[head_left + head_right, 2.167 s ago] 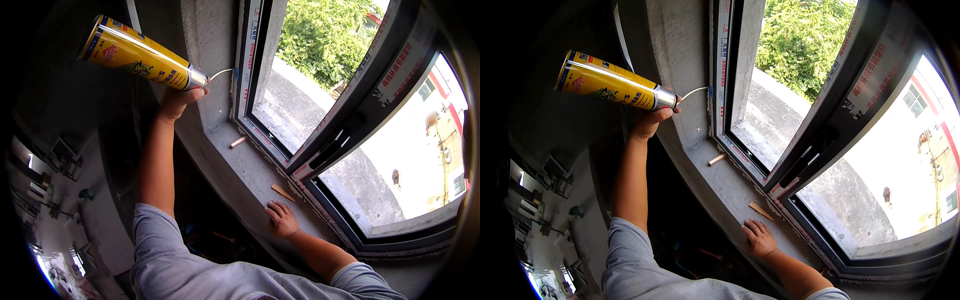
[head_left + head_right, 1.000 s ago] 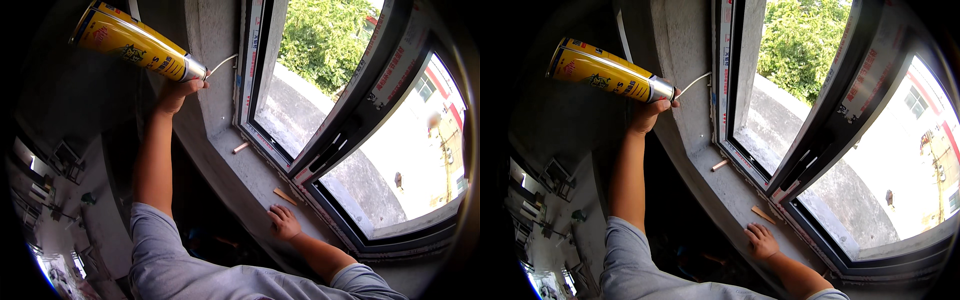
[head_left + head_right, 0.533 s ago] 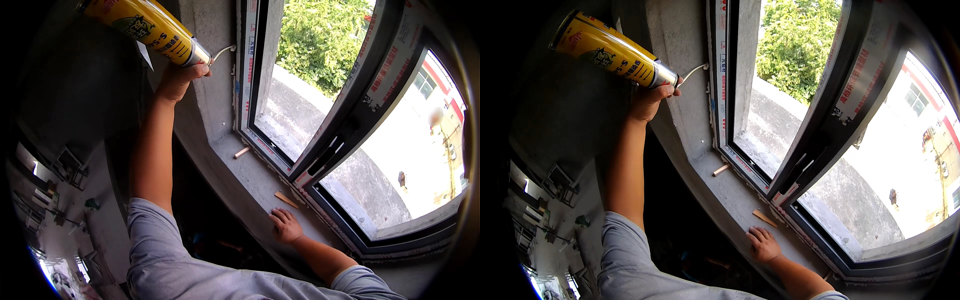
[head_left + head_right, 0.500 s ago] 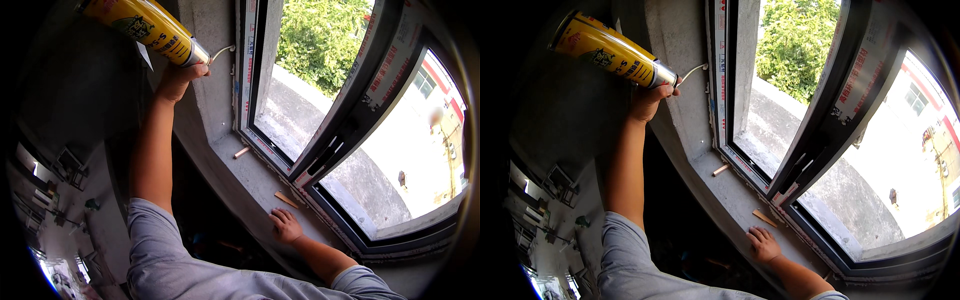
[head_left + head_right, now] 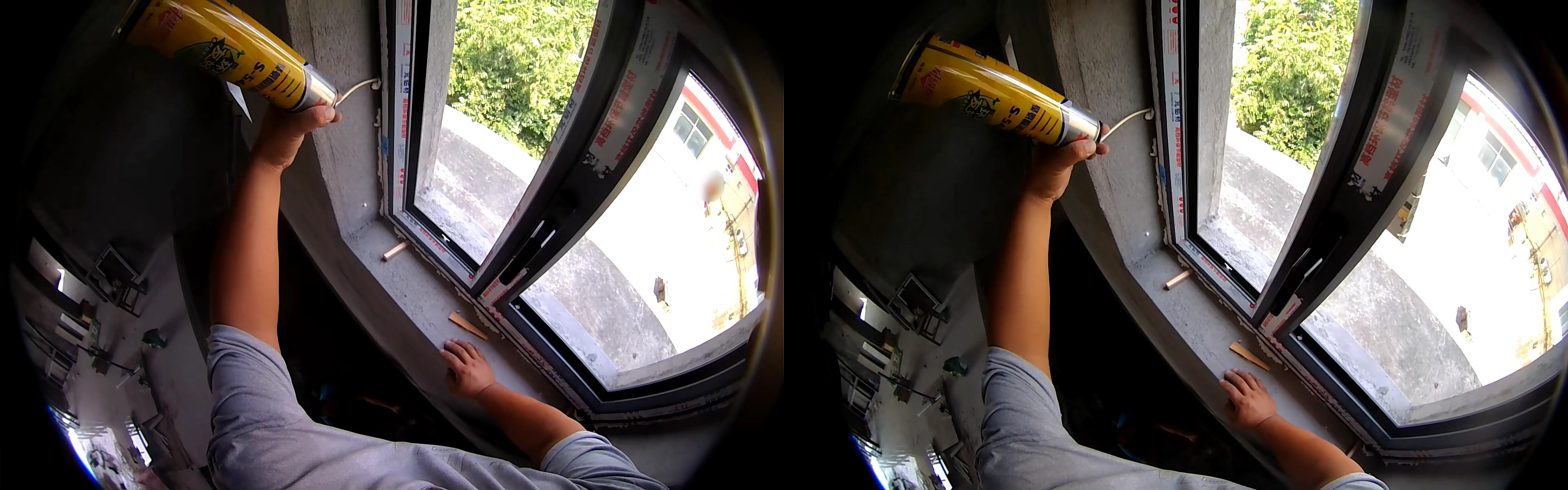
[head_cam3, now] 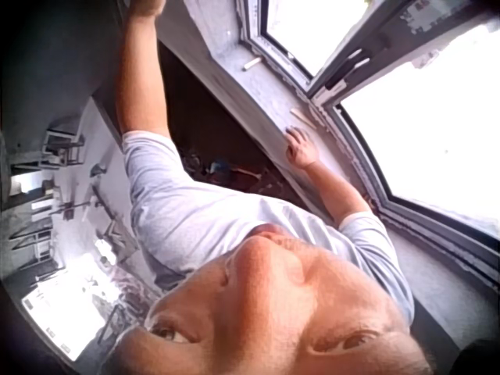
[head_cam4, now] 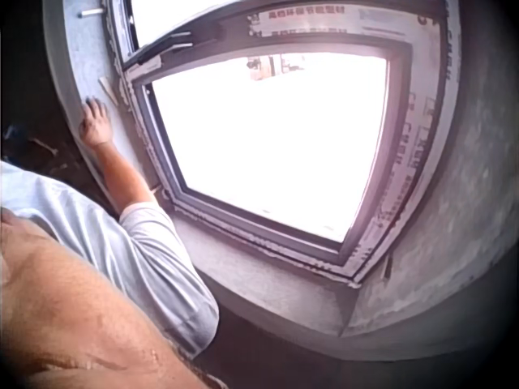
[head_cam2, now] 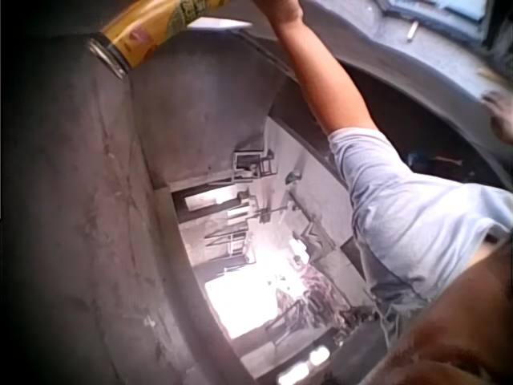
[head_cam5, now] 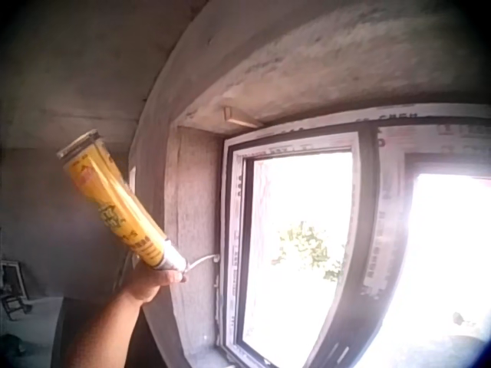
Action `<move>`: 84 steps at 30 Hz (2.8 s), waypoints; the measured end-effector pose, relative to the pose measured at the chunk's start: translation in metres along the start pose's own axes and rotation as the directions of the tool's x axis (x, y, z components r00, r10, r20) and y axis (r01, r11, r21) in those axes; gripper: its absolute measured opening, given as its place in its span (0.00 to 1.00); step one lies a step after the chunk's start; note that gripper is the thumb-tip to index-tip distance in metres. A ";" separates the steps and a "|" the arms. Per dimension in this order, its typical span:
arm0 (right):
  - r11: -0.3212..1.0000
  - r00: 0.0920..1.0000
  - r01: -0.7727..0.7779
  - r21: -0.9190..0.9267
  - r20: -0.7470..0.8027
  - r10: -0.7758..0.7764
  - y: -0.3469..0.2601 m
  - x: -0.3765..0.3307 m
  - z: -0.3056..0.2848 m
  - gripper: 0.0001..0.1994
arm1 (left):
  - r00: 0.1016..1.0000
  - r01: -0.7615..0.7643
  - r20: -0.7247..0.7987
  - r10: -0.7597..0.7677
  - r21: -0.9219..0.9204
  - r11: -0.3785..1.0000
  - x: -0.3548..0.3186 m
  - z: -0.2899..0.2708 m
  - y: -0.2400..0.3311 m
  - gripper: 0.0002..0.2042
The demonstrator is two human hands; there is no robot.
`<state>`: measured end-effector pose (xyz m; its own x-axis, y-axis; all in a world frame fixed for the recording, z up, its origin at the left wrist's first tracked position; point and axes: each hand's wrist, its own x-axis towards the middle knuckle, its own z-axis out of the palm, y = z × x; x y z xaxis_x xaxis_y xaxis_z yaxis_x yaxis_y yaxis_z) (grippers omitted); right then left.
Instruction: The person secures a window frame using a hammer and then applies expanding foam sealant around the perimeter of the window frame. The person uses a hammer to tap the frame into place and then uses a foam canister to fill gaps between the frame and wall.
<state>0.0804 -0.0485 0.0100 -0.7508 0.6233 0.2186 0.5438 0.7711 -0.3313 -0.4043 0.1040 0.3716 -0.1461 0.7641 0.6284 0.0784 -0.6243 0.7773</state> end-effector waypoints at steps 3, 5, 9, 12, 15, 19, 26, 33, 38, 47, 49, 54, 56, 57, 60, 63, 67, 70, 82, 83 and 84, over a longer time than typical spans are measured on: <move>1.000 1.000 0.004 -0.007 -0.013 -0.004 0.002 -0.002 0.002 0.30 | 0.996 -0.065 -0.066 0.064 -0.017 0.998 0.002 0.004 0.007 0.24; 1.000 1.000 0.003 -0.003 -0.023 -0.003 0.002 -0.002 0.003 0.30 | 0.992 -0.103 -0.074 0.101 -0.027 0.994 0.006 0.006 0.014 0.23; 1.000 0.999 0.010 0.007 -0.031 -0.009 0.001 0.000 0.002 0.29 | 0.996 -0.088 -0.005 0.088 0.033 0.996 0.019 -0.003 0.034 0.22; 1.000 0.999 0.009 0.005 -0.031 -0.009 0.002 -0.002 0.003 0.29 | 0.999 -0.037 -0.012 0.038 0.051 0.998 0.033 0.009 0.036 0.19; 1.000 0.999 0.010 0.013 -0.037 -0.009 0.002 -0.002 0.002 0.29 | 0.993 -0.111 -0.024 0.112 0.061 0.992 0.039 0.017 0.033 0.16; 1.000 0.999 0.004 0.027 -0.042 -0.003 0.001 -0.002 0.001 0.29 | 0.993 -0.114 0.019 0.113 0.152 0.982 0.044 0.009 0.026 0.27; 0.999 1.000 -0.002 0.032 -0.027 0.003 0.002 -0.004 0.002 0.29 | 0.993 -0.116 0.035 0.112 0.133 0.984 0.046 0.012 0.035 0.27; 0.999 1.000 -0.001 0.033 -0.002 0.001 0.004 -0.003 -0.001 0.30 | 0.991 -0.136 0.032 0.133 0.127 0.983 0.048 0.007 0.042 0.27; 0.999 0.999 0.007 0.031 -0.050 -0.005 0.005 -0.004 0.003 0.29 | 0.981 -0.196 0.013 0.195 0.084 0.977 0.051 -0.001 0.061 0.26; 1.000 1.000 0.004 0.029 -0.027 -0.003 0.003 -0.004 0.002 0.30 | 0.985 -0.173 0.063 0.164 0.187 0.967 0.077 0.006 0.075 0.26; 1.000 1.000 -0.006 0.031 -0.025 0.007 0.001 -0.004 0.000 0.30 | 0.984 -0.181 0.027 0.179 0.145 0.973 0.075 0.015 0.074 0.17; 0.999 0.999 0.004 0.037 -0.037 -0.002 0.002 -0.003 -0.001 0.29 | 0.979 -0.202 -0.006 0.204 0.118 0.972 0.072 0.016 0.076 0.11; 0.999 0.998 0.004 0.041 -0.064 -0.001 0.000 -0.002 -0.001 0.29 | 0.977 -0.212 -0.012 0.213 0.078 0.974 0.072 0.017 0.076 0.11; 0.999 0.998 0.005 0.041 -0.061 -0.003 0.000 -0.002 -0.001 0.29 | 0.981 -0.195 0.004 0.196 0.090 0.977 0.072 0.014 0.077 0.12; 0.999 0.999 0.001 0.035 -0.043 0.000 0.000 -0.002 -0.001 0.29 | 0.989 -0.150 0.021 0.149 0.129 0.980 0.073 0.010 0.078 0.15; 1.000 1.000 -0.015 0.024 -0.016 0.015 0.002 -0.004 0.002 0.28 | 0.993 -0.115 -0.009 0.118 0.148 0.982 0.070 0.010 0.079 0.19; 1.000 1.000 -0.010 0.024 -0.029 0.011 0.002 -0.004 0.003 0.29 | 0.994 -0.111 0.006 0.112 0.157 0.981 0.063 -0.004 0.089 0.21; 1.000 0.999 -0.006 0.028 -0.045 0.007 0.003 -0.006 0.005 0.29 | 0.990 -0.139 0.022 0.138 0.152 0.979 0.067 -0.013 0.098 0.21; 0.999 0.998 0.001 0.043 -0.062 0.002 0.001 -0.004 0.003 0.28 | 0.981 -0.187 0.067 0.180 0.137 0.973 0.121 0.012 0.113 0.16; 0.999 0.998 -0.001 0.045 -0.067 0.004 0.002 -0.004 0.004 0.28 | 0.981 -0.189 0.073 0.179 0.149 0.971 0.122 0.011 0.113 0.16; 0.999 0.999 -0.004 0.040 -0.053 0.006 0.003 -0.005 0.005 0.28 | 0.982 -0.185 0.067 0.176 0.155 0.971 0.122 0.009 0.113 0.17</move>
<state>0.0837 -0.0500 0.0029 -0.7266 0.6339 0.2649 0.5314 0.7630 -0.3682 -0.4039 0.1281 0.5362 -0.0631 0.6512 0.7563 0.2556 -0.7220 0.6430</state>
